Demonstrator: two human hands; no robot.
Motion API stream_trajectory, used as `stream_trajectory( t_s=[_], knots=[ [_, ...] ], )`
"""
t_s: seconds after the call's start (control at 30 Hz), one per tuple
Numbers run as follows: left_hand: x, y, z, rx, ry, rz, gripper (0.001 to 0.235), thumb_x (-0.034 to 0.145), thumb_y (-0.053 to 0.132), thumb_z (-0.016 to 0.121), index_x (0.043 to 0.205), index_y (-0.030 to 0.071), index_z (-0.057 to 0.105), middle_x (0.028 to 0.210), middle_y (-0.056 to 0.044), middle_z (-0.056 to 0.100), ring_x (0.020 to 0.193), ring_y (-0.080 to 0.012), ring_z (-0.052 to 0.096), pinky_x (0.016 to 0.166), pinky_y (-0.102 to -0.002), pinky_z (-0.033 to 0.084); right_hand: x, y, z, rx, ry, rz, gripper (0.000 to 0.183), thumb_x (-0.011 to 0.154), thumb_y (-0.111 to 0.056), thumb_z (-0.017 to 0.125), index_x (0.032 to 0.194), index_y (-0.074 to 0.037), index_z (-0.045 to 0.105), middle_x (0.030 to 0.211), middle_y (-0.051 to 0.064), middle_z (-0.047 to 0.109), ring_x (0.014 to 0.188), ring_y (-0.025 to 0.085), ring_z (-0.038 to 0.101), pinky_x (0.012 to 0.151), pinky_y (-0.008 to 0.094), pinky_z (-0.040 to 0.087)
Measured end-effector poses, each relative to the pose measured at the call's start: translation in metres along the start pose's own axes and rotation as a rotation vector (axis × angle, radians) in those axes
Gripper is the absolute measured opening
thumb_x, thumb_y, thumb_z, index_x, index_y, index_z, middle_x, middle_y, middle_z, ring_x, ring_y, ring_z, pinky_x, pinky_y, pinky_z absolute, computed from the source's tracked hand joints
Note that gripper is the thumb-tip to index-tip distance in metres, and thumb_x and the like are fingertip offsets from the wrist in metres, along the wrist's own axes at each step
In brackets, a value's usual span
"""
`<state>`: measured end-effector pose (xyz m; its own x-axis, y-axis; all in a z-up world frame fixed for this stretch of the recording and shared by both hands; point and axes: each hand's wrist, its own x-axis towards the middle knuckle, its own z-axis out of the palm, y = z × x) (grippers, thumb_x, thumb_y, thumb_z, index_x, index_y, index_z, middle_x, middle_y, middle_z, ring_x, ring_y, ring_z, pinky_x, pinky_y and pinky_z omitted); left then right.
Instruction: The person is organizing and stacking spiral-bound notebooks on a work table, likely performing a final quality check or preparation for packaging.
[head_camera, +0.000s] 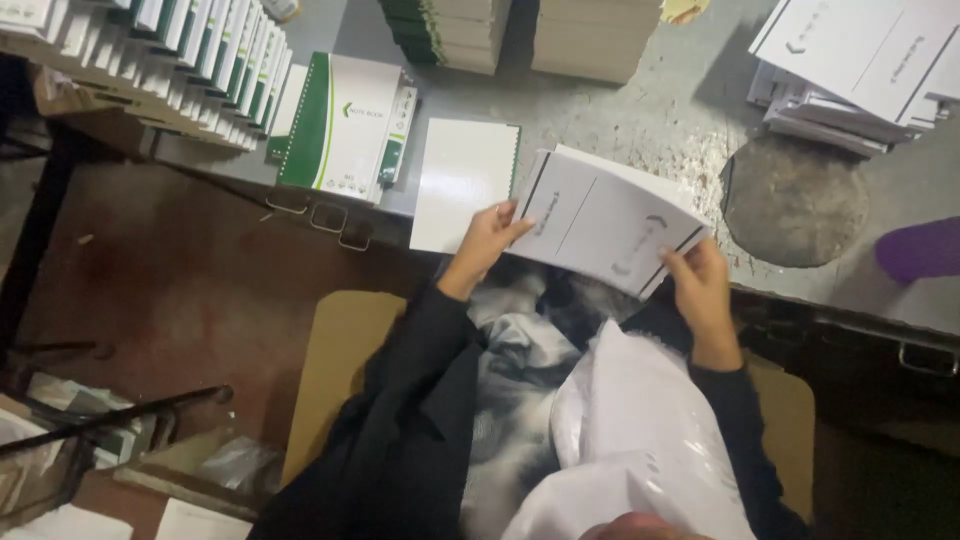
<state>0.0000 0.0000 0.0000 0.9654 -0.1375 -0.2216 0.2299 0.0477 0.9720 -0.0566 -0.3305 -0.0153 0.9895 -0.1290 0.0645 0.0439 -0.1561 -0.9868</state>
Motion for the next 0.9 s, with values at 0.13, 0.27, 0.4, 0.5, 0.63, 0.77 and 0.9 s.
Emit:
stream_trajectory(
  t_s=[0.13, 0.27, 0.4, 0.5, 0.63, 0.77, 0.9],
  knots=[
    [0.015, 0.019, 0.022, 0.288, 0.098, 0.125, 0.066, 0.092, 0.034, 0.080, 0.139, -0.005, 0.056, 0.130, -0.027, 0.066, 0.129, -0.0358, 0.059, 0.106, -0.047, 0.053, 0.019, -0.047, -0.009, -0.226, -0.021, -0.206, 0.025, 0.103, 0.007, 0.064, 0.127, 0.003, 0.060, 0.105, 0.022, 0.069, 0.105, 0.038, 0.070, 0.086, 0.047, 0.055],
    [0.025, 0.003, 0.040, 0.261, 0.095, 0.301, 0.043, 0.102, 0.013, 0.064, 0.142, 0.001, 0.054, 0.136, -0.022, 0.063, 0.138, -0.0338, 0.051, 0.117, -0.049, 0.042, 0.023, -0.066, 0.009, -0.211, 0.034, -0.366, 0.029, 0.103, 0.014, 0.056, 0.130, 0.004, 0.055, 0.111, 0.022, 0.064, 0.114, 0.042, 0.064, 0.096, 0.053, 0.051],
    [0.020, 0.002, 0.055, 0.304, 0.060, 0.321, 0.049, 0.103, 0.012, 0.061, 0.146, -0.004, 0.044, 0.141, -0.027, 0.056, 0.144, -0.0385, 0.044, 0.122, -0.054, 0.034, 0.027, -0.034, 0.018, -0.099, -0.028, -0.250, 0.049, 0.101, 0.010, 0.049, 0.149, 0.005, 0.036, 0.140, 0.028, 0.049, 0.137, 0.043, 0.045, 0.114, 0.059, 0.035],
    [0.034, -0.011, 0.056, 0.232, 0.049, 0.367, 0.043, 0.109, 0.019, 0.054, 0.146, 0.003, 0.041, 0.138, -0.021, 0.056, 0.145, -0.0355, 0.042, 0.123, -0.054, 0.032, 0.026, -0.032, 0.028, -0.109, -0.039, -0.227, 0.055, 0.105, 0.006, 0.046, 0.154, 0.007, 0.022, 0.152, 0.031, 0.037, 0.146, 0.046, 0.031, 0.121, 0.061, 0.025],
    [0.045, -0.033, 0.054, 0.176, 0.055, 0.405, 0.040, 0.110, 0.019, 0.054, 0.146, 0.005, 0.043, 0.138, -0.019, 0.057, 0.144, -0.0315, 0.042, 0.123, -0.052, 0.031, 0.026, 0.009, 0.021, -0.127, -0.038, -0.183, 0.058, 0.107, 0.001, 0.046, 0.158, 0.001, 0.020, 0.157, 0.026, 0.034, 0.149, 0.040, 0.028, 0.123, 0.058, 0.024],
    [0.040, -0.035, 0.052, 0.207, 0.026, 0.397, 0.042, 0.110, 0.016, 0.052, 0.148, 0.003, 0.039, 0.140, -0.019, 0.054, 0.145, -0.0314, 0.040, 0.125, -0.054, 0.027, 0.022, 0.038, 0.005, -0.192, 0.037, -0.126, 0.050, 0.106, 0.002, 0.052, 0.152, 0.002, 0.034, 0.142, 0.026, 0.049, 0.135, 0.042, 0.046, 0.113, 0.057, 0.038],
    [0.030, -0.019, 0.056, 0.225, 0.003, 0.393, 0.042, 0.111, 0.015, 0.049, 0.149, 0.004, 0.038, 0.139, -0.018, 0.055, 0.145, -0.0318, 0.042, 0.124, -0.054, 0.028, 0.017, 0.047, 0.002, -0.202, 0.087, -0.166, 0.042, 0.102, 0.014, 0.050, 0.143, 0.008, 0.047, 0.123, 0.029, 0.062, 0.122, 0.046, 0.058, 0.101, 0.057, 0.049]
  ],
)
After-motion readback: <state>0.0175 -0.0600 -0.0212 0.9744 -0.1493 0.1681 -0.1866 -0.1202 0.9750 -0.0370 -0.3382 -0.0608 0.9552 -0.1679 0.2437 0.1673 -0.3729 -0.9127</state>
